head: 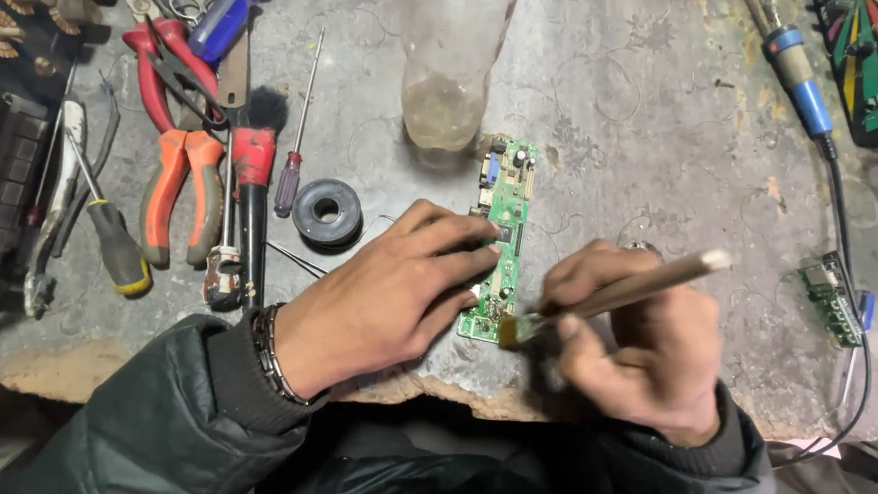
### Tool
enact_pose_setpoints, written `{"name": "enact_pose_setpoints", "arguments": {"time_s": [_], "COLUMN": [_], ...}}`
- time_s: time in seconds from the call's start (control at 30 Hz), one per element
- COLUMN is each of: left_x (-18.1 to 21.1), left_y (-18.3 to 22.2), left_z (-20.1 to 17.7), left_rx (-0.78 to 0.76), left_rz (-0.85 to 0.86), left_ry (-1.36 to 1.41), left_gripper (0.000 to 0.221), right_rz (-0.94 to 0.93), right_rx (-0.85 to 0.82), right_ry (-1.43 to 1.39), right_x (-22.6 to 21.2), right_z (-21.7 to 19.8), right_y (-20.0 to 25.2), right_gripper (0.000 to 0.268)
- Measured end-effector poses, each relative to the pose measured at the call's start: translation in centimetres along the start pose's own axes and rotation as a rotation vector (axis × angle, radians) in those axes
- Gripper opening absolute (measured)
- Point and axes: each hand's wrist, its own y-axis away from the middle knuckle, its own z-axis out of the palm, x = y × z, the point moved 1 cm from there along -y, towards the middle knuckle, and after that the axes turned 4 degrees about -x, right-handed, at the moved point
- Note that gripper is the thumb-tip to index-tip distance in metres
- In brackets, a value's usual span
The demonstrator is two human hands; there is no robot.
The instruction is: Soldering components onto a circuit board and cleaning it with a brush and solvent.
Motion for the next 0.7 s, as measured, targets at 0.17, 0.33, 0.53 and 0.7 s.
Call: {"name": "enact_pose_setpoints", "arguments": {"time_s": [0.17,0.33,0.53,0.7], "left_x": [-0.1,-0.1,0.1,-0.2], "left_y": [0.0,0.2,0.2,0.3], "left_z": [0.2,0.3,0.1,0.4], "left_rx": [-0.013,0.016,-0.003,0.005], "left_rz": [0.004,0.017,0.015,0.02], "left_ry": [0.005,0.013,0.014,0.009], "left_gripper": [0.044,0.042,0.041,0.04], "right_rz": [0.008,0.164,0.102,0.147], "right_rx": [0.032,-0.062,-0.127,0.012], "right_ry": [0.043,-0.035,0.014,-0.029], "right_x": [-0.6,-1.3,-1.2,-1.2], "right_z": [-0.1,-0.6,-0.3,-0.5], "right_y": [-0.8,-0.4,0.5,3.1], "right_gripper": [0.015,0.014,0.014,0.017]}}
